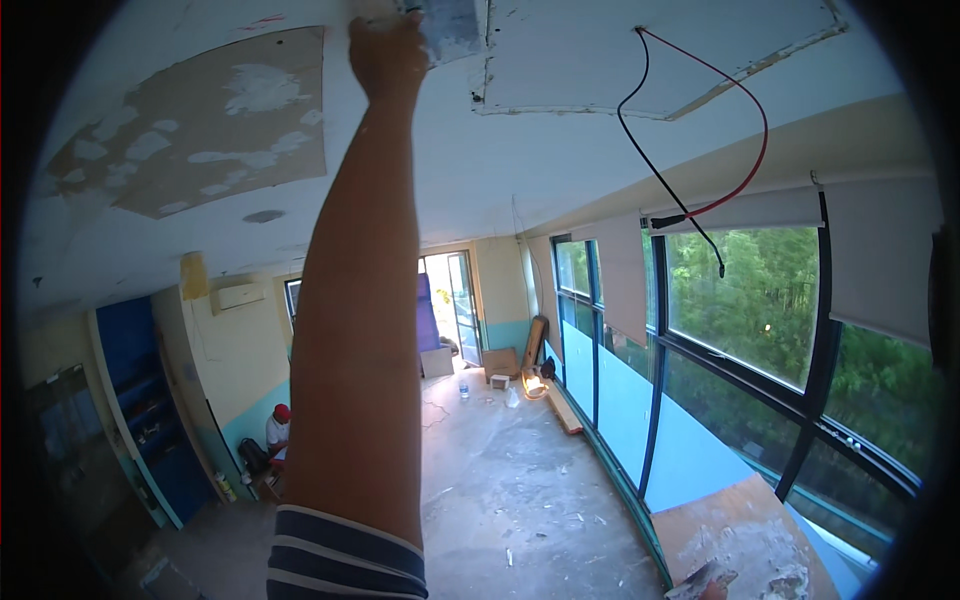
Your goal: The person scoops plaster onto putty knives and applies the plaster to the ceiling using the putty knives.
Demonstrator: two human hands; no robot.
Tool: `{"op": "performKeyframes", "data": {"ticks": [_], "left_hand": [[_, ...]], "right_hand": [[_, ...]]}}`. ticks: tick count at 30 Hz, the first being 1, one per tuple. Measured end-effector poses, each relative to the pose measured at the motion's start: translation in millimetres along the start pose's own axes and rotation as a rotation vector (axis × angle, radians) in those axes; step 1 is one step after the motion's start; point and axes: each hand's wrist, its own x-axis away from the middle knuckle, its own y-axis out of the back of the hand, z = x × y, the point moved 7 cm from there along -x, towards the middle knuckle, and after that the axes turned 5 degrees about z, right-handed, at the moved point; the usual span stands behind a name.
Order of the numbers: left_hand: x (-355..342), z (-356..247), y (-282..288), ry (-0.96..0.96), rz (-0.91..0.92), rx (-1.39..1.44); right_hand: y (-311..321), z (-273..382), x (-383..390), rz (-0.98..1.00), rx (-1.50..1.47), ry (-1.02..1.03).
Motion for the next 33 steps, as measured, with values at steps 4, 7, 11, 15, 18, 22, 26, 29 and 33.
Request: {"op": "performKeyframes", "data": {"ticks": [4,7,11,15,18,22,26,29,33], "left_hand": [[0.9,9.5,32.5,-0.085,-0.104,-0.049],[10.9,9.7,50.7,-0.126,-0.172,-0.086],[16.9,-41.8,34.7,-0.735,0.001,-0.458],[25.5,-82.3,11.3,-0.842,0.106,-0.628],[18.8,-109.2,13.4,-0.813,0.123,-0.643],[4.9,-129.0,48.6,-0.861,-0.090,-0.509],[-2.7,-125.9,83.5,-0.650,-0.184,-0.188],[-2.2,-91.2,70.3,-0.457,-0.109,0.038],[7.0,-27.4,26.9,-0.279,0.020,-0.066]], "right_hand": [[1.6,6.1,6.4,-0.004,-0.035,-0.014],[5.6,6.3,11.7,-0.012,-0.056,-0.025],[4.0,7.9,16.8,-0.017,-0.106,-0.043],[0.5,2.8,22.7,-0.017,-0.172,-0.079],[-5.0,-2.1,26.7,0.000,-0.209,-0.104],[-15.4,-3.5,31.1,0.008,-0.273,-0.139],[-25.0,1.6,34.6,0.046,-0.329,-0.085],[-23.2,-15.6,9.0,-0.096,-0.295,0.044],[-19.2,-28.1,-1.9,-0.160,-0.321,0.136]]}}
